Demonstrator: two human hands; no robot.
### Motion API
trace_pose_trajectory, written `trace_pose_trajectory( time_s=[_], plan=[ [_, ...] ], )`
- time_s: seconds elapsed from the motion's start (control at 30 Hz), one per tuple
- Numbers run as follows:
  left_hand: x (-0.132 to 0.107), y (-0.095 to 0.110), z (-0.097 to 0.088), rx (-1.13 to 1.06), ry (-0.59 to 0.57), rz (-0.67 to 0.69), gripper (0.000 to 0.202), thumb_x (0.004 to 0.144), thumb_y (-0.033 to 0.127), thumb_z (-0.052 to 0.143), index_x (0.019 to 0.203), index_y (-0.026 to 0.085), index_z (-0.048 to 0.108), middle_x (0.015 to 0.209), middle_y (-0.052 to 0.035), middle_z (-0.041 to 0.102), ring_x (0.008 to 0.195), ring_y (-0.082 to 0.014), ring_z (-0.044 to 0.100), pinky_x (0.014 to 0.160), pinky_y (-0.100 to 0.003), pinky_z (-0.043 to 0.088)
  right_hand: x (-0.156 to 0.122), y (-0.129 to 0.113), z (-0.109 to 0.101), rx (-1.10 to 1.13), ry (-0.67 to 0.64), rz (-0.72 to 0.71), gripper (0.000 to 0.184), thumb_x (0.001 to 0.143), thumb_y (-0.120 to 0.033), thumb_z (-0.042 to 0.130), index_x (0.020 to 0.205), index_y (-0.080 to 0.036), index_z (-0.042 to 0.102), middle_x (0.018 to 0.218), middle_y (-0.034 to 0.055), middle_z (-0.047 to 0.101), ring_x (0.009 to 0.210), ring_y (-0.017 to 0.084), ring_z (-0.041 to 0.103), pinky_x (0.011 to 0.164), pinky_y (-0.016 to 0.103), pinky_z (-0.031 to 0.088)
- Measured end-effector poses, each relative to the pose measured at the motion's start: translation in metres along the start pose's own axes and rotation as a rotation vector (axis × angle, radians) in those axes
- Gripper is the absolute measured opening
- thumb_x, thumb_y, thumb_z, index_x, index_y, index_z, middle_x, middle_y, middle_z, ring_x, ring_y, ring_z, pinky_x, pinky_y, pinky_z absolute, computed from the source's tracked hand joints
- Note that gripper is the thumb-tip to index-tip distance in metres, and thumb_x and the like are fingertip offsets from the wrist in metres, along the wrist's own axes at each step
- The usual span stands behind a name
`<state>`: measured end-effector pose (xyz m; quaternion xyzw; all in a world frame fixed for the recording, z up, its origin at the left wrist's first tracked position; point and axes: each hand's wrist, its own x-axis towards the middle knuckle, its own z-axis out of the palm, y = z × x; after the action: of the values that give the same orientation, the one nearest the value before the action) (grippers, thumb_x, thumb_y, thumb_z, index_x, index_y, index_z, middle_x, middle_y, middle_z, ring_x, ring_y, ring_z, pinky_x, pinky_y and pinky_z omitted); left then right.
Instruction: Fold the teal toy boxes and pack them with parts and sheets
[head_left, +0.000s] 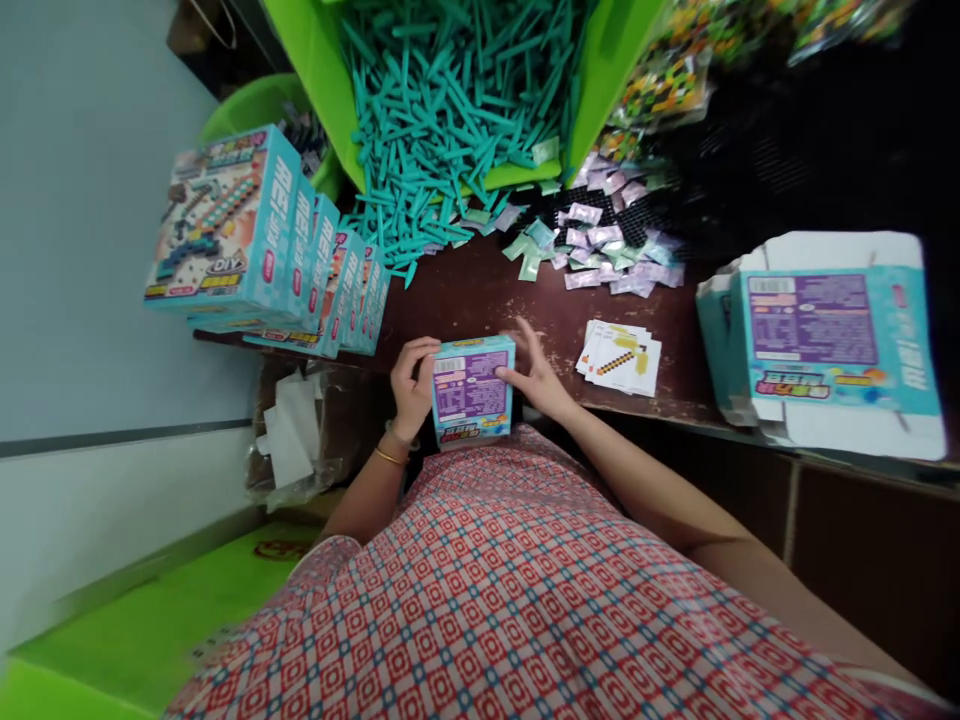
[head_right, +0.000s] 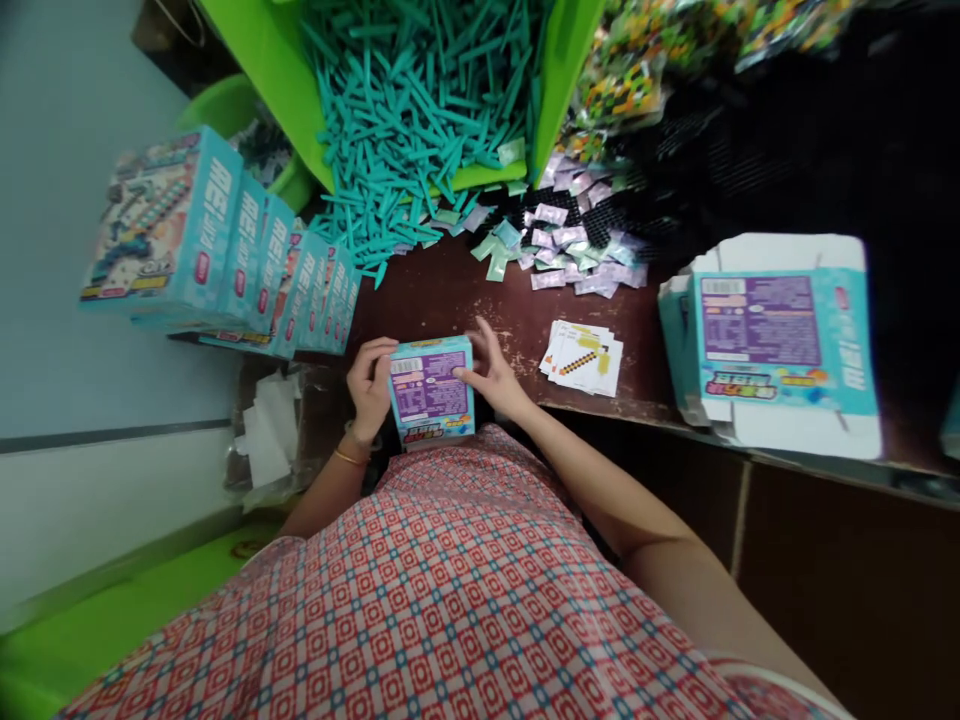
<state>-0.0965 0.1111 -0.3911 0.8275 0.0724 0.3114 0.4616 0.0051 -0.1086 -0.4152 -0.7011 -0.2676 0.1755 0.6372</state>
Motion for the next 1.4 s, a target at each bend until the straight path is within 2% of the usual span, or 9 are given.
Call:
trace_pose_trajectory(
  time_s=[0.3, 0.4, 0.57, 0.77, 0.9, 1.03, 1.13, 1.23, 1.4],
  plan=[
    [0.038, 0.009, -0.012, 0.043, 0.278, 0.044, 0.042, 0.11, 0.047, 0.047, 0.14, 0.023, 0.064, 0.146, -0.0141, 0.063, 0.13, -0.0227, 0.066, 0.113, -0.04, 0.051, 0.029, -0.09, 0.018, -0.61, 0.053, -0.387, 0.062, 0.101, -0.042, 0.066, 0.16, -0.028, 0.052, 0.16, 0.0118, 0.054, 0.145, 0.037, 0.054, 0.121, 0.06, 0.049],
    [0.031, 0.005, -0.001, 0.278, 0.008, 0.174, 0.05, 0.109, 0.053, 0.046, 0.139, 0.02, 0.066, 0.145, -0.0176, 0.066, 0.142, -0.0298, 0.058, 0.123, -0.05, 0.043, 0.058, -0.052, 0.0, -0.715, -0.048, -0.321, 0.045, 0.107, -0.04, 0.053, 0.145, -0.021, 0.066, 0.148, 0.0154, 0.066, 0.135, 0.032, 0.061, 0.118, 0.056, 0.051],
    [0.001, 0.014, 0.037, 0.717, -0.663, 0.144, 0.077, 0.096, 0.057, 0.067, 0.157, 0.013, 0.053, 0.167, -0.0236, 0.046, 0.16, -0.0441, 0.036, 0.131, -0.067, 0.024, 0.065, 0.023, -0.067, -1.068, 0.248, 0.11, 0.053, 0.106, -0.025, 0.04, 0.152, -0.004, 0.057, 0.16, 0.027, 0.053, 0.158, 0.042, 0.038, 0.128, 0.076, 0.019],
    [0.029, 0.044, 0.116, 0.811, -0.65, 0.088, 0.082, 0.101, 0.039, 0.063, 0.17, 0.009, 0.031, 0.176, -0.0271, 0.027, 0.163, -0.0466, 0.027, 0.132, -0.067, 0.021, -0.035, 0.034, -0.022, -1.17, -0.077, -0.009, 0.059, 0.106, -0.031, 0.045, 0.155, 0.001, 0.052, 0.167, 0.0274, 0.044, 0.162, 0.039, 0.032, 0.135, 0.07, 0.013],
    [0.053, 0.041, 0.147, 0.811, -0.708, 0.123, 0.075, 0.098, 0.035, 0.068, 0.164, 0.009, 0.045, 0.172, -0.0286, 0.036, 0.161, -0.0519, 0.029, 0.13, -0.071, 0.023, -0.077, 0.036, -0.02, -1.069, -0.126, -0.097, 0.063, 0.102, -0.032, 0.061, 0.158, -0.004, 0.052, 0.163, 0.0243, 0.051, 0.157, 0.038, 0.043, 0.131, 0.064, 0.032],
    [0.042, 0.03, 0.123, 0.647, -0.787, 0.225, 0.055, 0.094, 0.012, 0.065, 0.149, 0.008, 0.063, 0.156, -0.0235, 0.06, 0.151, -0.0414, 0.051, 0.127, -0.056, 0.042, -0.09, 0.038, -0.067, -0.745, -0.057, -0.155, 0.034, 0.107, -0.025, 0.051, 0.126, -0.023, 0.079, 0.127, 0.0126, 0.08, 0.122, 0.027, 0.073, 0.105, 0.048, 0.06],
    [0.037, 0.037, 0.08, 0.395, -0.586, 0.279, 0.037, 0.103, 0.02, 0.057, 0.135, 0.013, 0.074, 0.138, -0.0173, 0.074, 0.132, -0.0307, 0.07, 0.116, -0.046, 0.056, -0.079, 0.014, -0.09, -0.554, 0.182, -0.204, 0.028, 0.108, -0.034, 0.054, 0.111, -0.027, 0.081, 0.105, 0.0079, 0.083, 0.095, 0.025, 0.078, 0.087, 0.044, 0.064],
    [0.046, 0.063, 0.042, 0.199, -0.311, 0.261, 0.034, 0.109, 0.033, 0.053, 0.129, 0.02, 0.078, 0.128, -0.0106, 0.08, 0.121, -0.0239, 0.076, 0.108, -0.039, 0.06, -0.04, -0.03, -0.074, -0.505, 0.323, -0.307, 0.028, 0.109, -0.034, 0.053, 0.116, -0.031, 0.079, 0.114, 0.0044, 0.082, 0.108, 0.023, 0.076, 0.1, 0.046, 0.06],
    [0.06, 0.099, 0.016, 0.071, -0.142, 0.129, 0.037, 0.109, 0.043, 0.054, 0.121, 0.021, 0.082, 0.12, -0.0074, 0.083, 0.11, -0.0211, 0.079, 0.099, -0.033, 0.062, 0.023, -0.069, -0.019, -0.543, 0.006, -0.578, 0.034, 0.111, -0.036, 0.048, 0.129, -0.028, 0.075, 0.137, 0.0067, 0.074, 0.134, 0.024, 0.063, 0.115, 0.051, 0.053]
  ],
)
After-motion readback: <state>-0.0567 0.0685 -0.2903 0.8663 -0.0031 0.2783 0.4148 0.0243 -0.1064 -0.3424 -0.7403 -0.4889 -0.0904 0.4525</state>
